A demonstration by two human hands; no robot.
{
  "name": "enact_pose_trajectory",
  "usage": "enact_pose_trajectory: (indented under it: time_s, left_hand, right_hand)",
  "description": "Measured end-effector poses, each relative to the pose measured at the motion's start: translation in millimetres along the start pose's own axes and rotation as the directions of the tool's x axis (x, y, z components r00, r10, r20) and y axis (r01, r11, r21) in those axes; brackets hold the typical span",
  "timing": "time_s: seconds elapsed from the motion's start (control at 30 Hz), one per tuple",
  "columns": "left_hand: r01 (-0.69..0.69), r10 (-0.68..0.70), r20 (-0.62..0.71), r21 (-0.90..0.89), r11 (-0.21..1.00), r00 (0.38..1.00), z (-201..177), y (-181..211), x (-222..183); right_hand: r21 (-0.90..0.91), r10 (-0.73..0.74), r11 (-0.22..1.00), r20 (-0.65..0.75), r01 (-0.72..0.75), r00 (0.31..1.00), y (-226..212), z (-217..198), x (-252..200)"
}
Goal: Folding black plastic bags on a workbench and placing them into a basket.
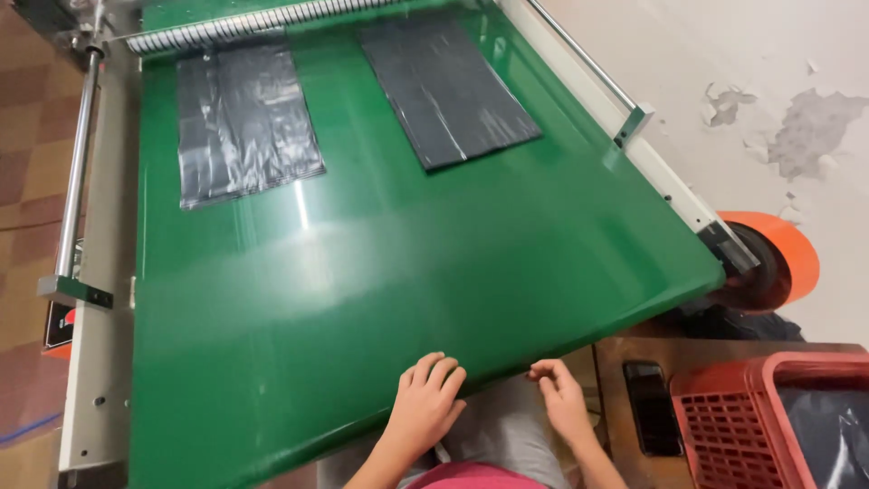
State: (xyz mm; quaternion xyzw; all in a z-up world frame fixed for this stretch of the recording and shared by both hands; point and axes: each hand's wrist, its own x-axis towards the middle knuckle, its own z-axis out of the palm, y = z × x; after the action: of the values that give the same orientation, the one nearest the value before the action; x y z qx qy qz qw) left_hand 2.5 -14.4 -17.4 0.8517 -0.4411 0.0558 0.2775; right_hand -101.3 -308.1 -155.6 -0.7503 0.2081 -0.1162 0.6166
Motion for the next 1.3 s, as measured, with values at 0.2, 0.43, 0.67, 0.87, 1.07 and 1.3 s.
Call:
enact_pose_trajectory:
  time_s: [0.2,0.43,0.67,0.87,1.07,1.3]
  left_hand:
    - [0.084,-0.087,0.033,0.067,0.994,0.996,13,8,26]
    - [-0.012,-0.012,0.11,0.216,0.976,0.994,35,36,90]
    - [-0.218,0.218,0.018,0.171,0.961,0.976,87,35,102]
    - [-0.215,0.228,0.04,-0.217,0.952,0.973,27,56,82]
    - [0.134,-0.231,-0.094,-0.584,0.8,0.968,-36,24,107]
    - [0.402,-0.483,-0.203,-0.337,0.851,0.852,65,-157,250]
  right_hand:
    - [0.126,0.009,0.992,-0.065,-0.001,0.998,28,-43,28]
    - [0.413,0.278,0.871,0.033,-0.266,0.96,-6,-43,15]
    - [0.476,0.293,0.841,-0.006,-0.255,0.956,5,-69,8]
    - [0.47,0.157,0.882,-0.324,0.015,0.933,19,-159,33]
    - [0.246,-0.074,0.962,-0.178,0.117,0.981,-108,-146,88]
    - [-0.506,-0.093,0.863,-0.134,0.013,0.987,-111,-94,282]
